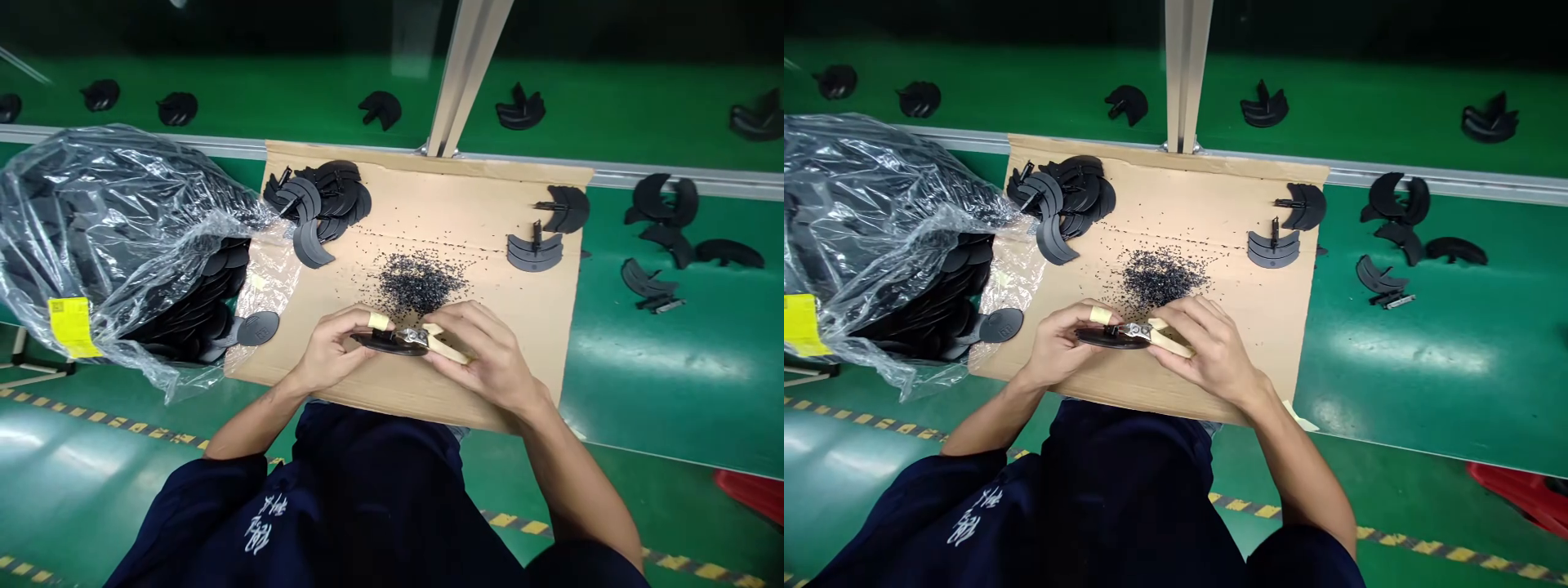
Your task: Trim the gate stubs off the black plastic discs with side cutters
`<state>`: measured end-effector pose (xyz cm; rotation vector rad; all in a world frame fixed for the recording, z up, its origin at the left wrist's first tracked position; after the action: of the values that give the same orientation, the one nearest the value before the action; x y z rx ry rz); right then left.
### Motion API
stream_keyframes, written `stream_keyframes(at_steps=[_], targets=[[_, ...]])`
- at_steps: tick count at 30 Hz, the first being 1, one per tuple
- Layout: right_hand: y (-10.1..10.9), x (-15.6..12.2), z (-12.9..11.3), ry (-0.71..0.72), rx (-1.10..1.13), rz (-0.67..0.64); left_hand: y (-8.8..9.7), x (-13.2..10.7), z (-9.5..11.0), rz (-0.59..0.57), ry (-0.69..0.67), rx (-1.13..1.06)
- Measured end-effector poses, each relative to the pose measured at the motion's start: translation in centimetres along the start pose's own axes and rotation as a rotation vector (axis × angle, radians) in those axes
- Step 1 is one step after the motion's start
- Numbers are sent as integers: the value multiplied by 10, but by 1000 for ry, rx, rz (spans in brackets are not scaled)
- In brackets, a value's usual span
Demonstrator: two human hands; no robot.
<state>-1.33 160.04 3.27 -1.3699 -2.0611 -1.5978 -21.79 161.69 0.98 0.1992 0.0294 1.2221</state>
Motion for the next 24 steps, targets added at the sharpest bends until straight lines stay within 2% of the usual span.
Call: stream_keyframes(at_steps=[5, 10, 14, 16, 21, 24], targets=[[2, 0, -4, 33, -69, -49, -1, -1, 4, 5, -25, 53], [4, 0, -11, 62, -186, -128, -2, -3, 11, 23, -105, 102], [4, -1, -19, 93, -265, -142, -2, -8, 15, 40, -168, 123], [2, -2, -22, 85, -240, -127, -1, -10, 17, 40, -184, 136], [-1, -6, -15, -5, -8, -35, 2, -14, 22, 23, -176, 179], [0, -8, -8, -53, -51, -30, 3, -17, 26, -14, -151, 188]])
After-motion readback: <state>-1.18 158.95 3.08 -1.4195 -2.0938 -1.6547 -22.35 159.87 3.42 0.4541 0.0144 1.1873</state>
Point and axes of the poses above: each hand's wrist, its own x-axis towards the middle knuckle, its own y-axis out of the back of the hand, z = x × y, the point moved 6 cm from there along x, towards the middle knuckle, and after that the axes turned 15 degrees about y, right-handed, at the moved point
